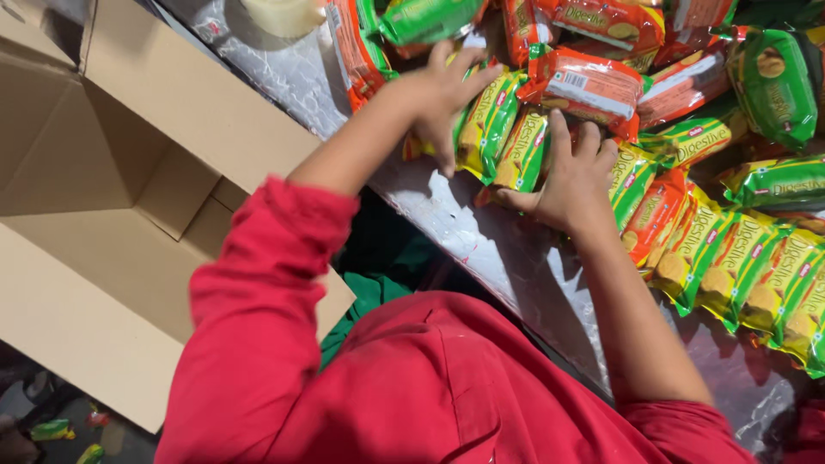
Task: The person places food packets into a cardboard box and then closes the flaps.
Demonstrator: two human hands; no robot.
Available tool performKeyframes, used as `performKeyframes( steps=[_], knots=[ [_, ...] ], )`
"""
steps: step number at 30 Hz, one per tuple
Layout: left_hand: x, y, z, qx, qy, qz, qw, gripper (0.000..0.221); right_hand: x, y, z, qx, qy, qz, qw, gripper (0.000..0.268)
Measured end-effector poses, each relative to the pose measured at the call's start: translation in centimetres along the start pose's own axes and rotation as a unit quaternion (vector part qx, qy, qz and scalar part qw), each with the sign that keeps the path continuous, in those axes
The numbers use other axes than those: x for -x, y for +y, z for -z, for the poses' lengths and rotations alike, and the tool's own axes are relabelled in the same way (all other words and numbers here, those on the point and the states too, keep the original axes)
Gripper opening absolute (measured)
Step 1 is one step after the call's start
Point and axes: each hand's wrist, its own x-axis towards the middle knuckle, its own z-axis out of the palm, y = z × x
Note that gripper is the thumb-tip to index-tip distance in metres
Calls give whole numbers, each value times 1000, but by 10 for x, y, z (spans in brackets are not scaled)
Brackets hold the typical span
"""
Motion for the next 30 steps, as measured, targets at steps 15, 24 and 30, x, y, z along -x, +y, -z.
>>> performKeyframes(
  steps=[15, 24, 30],
  knots=[
    [2, 29, -14, 1, 70, 129, 989, 139, -55, 19, -10, 59, -47, 129, 989, 145],
    [-9, 37, -38, 20, 206, 148, 967, 118, -51, 29, -2, -39, -58, 45, 997, 124],
    [69, 61, -21, -23, 379, 118, 918, 109, 6, -32, 5, -287, 172, 269, 903, 111]
  ],
)
